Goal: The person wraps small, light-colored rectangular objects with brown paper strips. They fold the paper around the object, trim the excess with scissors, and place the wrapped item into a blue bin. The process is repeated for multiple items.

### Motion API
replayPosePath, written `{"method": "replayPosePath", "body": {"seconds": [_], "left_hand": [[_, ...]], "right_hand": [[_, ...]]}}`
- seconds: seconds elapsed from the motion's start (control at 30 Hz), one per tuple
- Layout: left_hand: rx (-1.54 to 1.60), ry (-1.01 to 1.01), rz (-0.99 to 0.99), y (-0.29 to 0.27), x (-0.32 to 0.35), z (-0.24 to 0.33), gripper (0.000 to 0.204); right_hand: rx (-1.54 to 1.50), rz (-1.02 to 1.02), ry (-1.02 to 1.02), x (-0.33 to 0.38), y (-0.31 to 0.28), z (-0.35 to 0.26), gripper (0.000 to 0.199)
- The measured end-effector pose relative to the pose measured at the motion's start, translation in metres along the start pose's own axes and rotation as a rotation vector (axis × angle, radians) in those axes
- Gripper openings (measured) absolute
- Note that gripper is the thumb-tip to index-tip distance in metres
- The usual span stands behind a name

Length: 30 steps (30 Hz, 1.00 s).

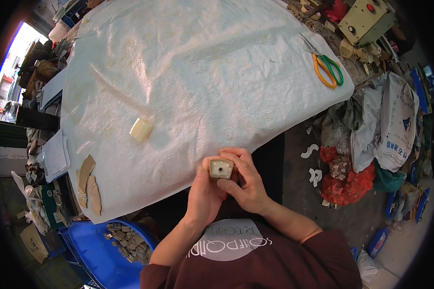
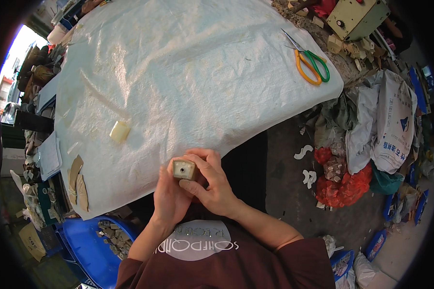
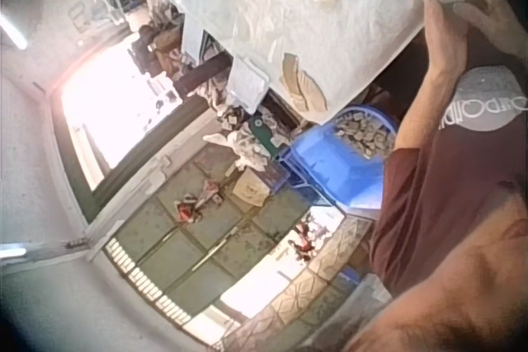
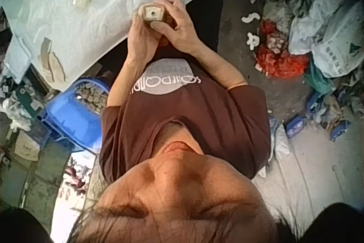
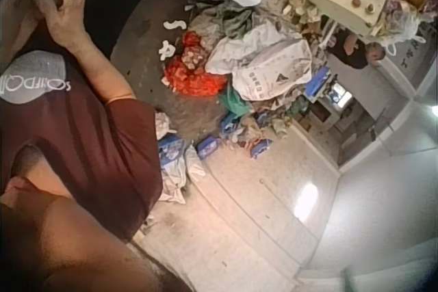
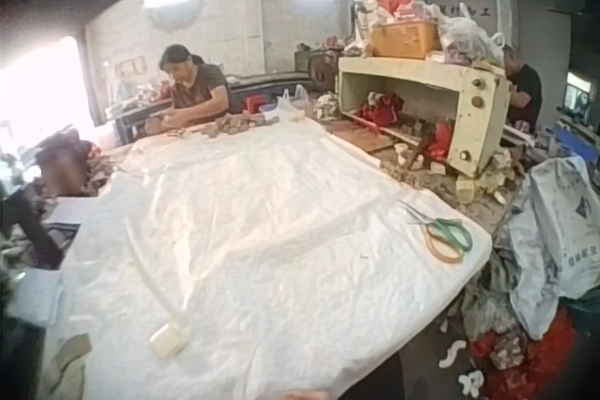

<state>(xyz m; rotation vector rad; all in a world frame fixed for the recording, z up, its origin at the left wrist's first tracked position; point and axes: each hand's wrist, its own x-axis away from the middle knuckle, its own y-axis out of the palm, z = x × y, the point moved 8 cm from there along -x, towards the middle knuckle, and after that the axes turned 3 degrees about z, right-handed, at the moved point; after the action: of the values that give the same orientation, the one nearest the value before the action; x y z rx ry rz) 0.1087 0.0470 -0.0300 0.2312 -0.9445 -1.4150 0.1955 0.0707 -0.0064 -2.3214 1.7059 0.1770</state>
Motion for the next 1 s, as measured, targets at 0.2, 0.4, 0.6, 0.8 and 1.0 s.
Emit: {"method": "replayPosePath", "body": {"seconds": [0.2, 0.4, 0.6, 0.8, 1.0], "left_hand": [[-0.597, 0.462, -0.009, 0.008, 0.006, 0.038, 0.042], [-0.493, 0.223, -0.131, 0.006, -0.002, 0.035, 0.058], [-0.096, 0.158, -0.204, -0.002, -0.002, 0.034, 0.07], [-0.191, 0.247, -0.268, -0.008, 0.0, 0.038, 0.059], [-0.346, 0.388, -0.264, -0.018, 0.002, 0.05, 0.055]], "right_hand": [[0.431, -0.028, -0.28, -0.02, -0.025, -0.045, 0.043], [0.341, -0.111, -0.37, -0.023, -0.028, -0.057, 0.048], [0.48, 0.328, -0.173, -0.054, -0.138, -0.021, 0.024], [1.248, 0.618, -0.247, -0.098, -0.295, 0.026, 0.025], [1.457, 0.343, 0.134, -0.13, -0.307, 0.051, 0.039]]}}
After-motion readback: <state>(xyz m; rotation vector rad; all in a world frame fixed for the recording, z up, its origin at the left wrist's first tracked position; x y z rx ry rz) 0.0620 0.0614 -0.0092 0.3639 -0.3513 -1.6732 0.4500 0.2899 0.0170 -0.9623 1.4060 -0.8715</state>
